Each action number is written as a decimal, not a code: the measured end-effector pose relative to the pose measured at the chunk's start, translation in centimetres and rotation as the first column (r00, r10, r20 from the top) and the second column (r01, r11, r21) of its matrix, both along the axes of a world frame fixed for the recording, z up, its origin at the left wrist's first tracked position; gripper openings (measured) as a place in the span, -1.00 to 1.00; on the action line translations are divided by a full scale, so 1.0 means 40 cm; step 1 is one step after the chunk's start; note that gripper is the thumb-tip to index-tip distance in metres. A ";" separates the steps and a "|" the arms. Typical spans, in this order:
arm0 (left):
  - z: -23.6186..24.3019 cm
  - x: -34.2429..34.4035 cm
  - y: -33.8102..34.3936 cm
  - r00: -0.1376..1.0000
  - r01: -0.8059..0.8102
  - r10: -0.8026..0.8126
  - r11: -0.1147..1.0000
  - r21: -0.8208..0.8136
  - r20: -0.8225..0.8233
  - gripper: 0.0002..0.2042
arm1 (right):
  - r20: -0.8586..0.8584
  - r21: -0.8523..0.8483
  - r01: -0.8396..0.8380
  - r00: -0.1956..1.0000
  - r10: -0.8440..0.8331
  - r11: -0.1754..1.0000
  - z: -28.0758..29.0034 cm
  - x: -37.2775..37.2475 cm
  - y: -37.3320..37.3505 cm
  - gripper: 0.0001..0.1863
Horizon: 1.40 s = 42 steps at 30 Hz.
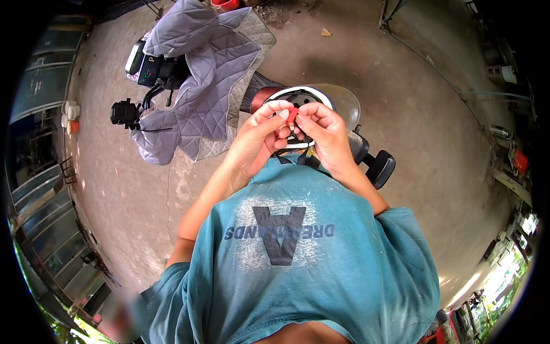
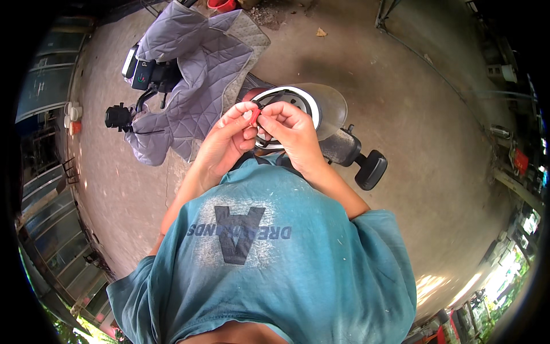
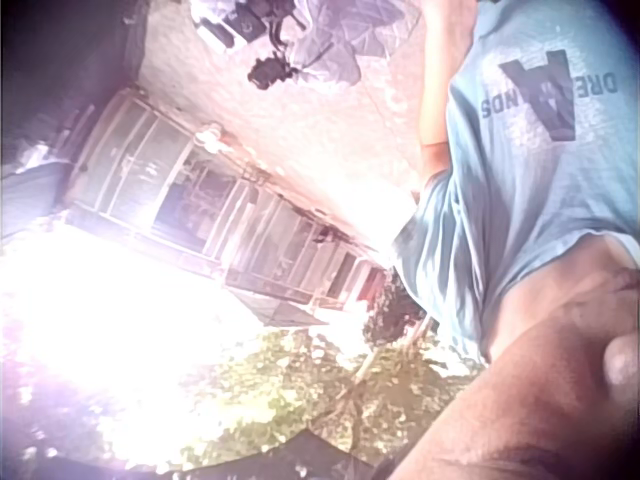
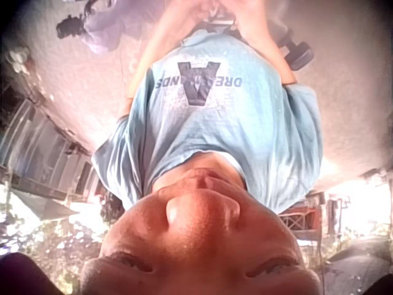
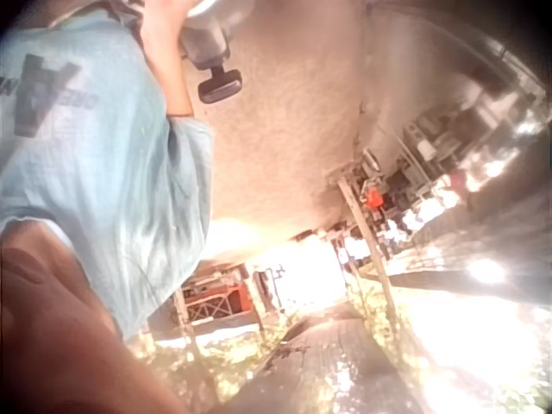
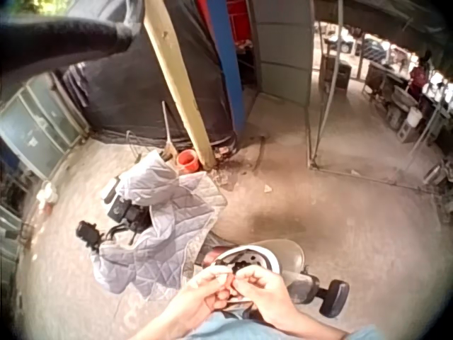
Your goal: The person repairs the chin strap buckle of a white helmet by hand, handling and adjusting the small plastic and fabric components.
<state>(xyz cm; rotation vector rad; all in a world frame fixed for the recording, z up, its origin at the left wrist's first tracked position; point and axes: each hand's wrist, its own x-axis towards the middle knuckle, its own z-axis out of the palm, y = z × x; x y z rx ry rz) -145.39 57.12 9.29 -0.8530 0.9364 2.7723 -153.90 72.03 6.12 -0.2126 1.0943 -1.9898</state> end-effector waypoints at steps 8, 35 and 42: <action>-0.015 0.003 0.026 0.993 0.011 -0.047 0.950 -0.314 -0.109 -0.73 | -0.045 0.072 0.102 0.994 -0.099 0.992 0.021 0.005 -0.003 -0.90; -0.024 -0.006 0.024 0.959 -0.269 -0.004 0.315 -0.910 -0.284 -0.90 | 0.082 0.043 0.092 0.992 -0.095 0.995 0.010 -0.022 0.018 -0.87; -0.045 -0.025 0.031 0.911 -0.397 -0.109 0.024 -0.918 -0.397 -0.85 | 0.059 0.032 0.010 0.998 -0.012 0.999 0.020 -0.012 0.010 -0.86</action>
